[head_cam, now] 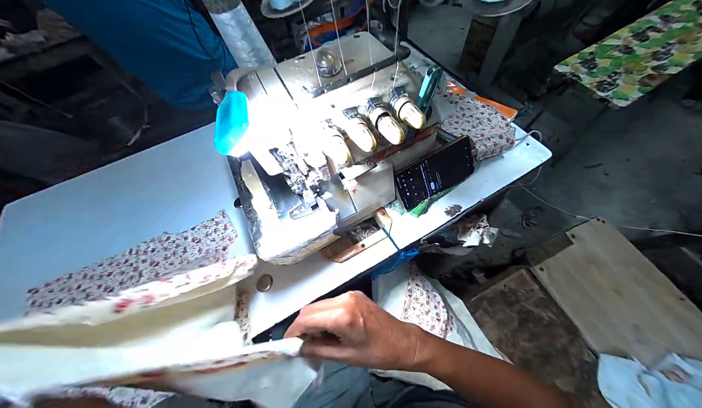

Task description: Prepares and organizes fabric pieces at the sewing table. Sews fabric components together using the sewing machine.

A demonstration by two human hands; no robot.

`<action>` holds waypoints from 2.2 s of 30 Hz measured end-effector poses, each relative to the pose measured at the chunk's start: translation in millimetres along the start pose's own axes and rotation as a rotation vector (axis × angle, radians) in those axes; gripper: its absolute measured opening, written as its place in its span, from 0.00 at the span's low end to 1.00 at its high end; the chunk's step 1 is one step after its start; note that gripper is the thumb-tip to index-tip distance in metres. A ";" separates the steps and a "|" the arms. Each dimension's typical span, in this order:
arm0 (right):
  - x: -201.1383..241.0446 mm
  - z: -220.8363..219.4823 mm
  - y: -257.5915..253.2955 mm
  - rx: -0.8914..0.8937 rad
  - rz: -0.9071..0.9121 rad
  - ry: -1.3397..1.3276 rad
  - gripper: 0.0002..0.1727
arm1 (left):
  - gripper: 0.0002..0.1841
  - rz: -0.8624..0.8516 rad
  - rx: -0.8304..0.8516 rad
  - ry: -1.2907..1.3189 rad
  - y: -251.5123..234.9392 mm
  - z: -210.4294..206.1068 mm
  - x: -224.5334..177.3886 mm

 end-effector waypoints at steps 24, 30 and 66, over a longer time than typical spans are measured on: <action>-48.2 66.5 7.3 -0.439 -0.525 -0.141 0.23 | 0.43 -0.340 0.704 -0.320 46.0 -192.8 -35.5; -49.3 79.5 49.5 -0.339 -0.545 0.002 0.15 | 0.16 -0.246 0.399 0.016 8.1 -103.4 -24.4; -22.3 72.3 -10.6 -0.543 -0.407 -0.165 0.07 | 0.14 -0.595 0.803 -0.122 52.3 -142.3 -71.3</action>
Point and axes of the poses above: each hand's wrist, its own y-axis away from the middle knuckle, its own z-axis out of the back of the hand, x = y × z, the point moved 5 cm from there along -y, towards the middle knuckle, and after that the axes turned 11 degrees about -x, right-handed, at the moved point
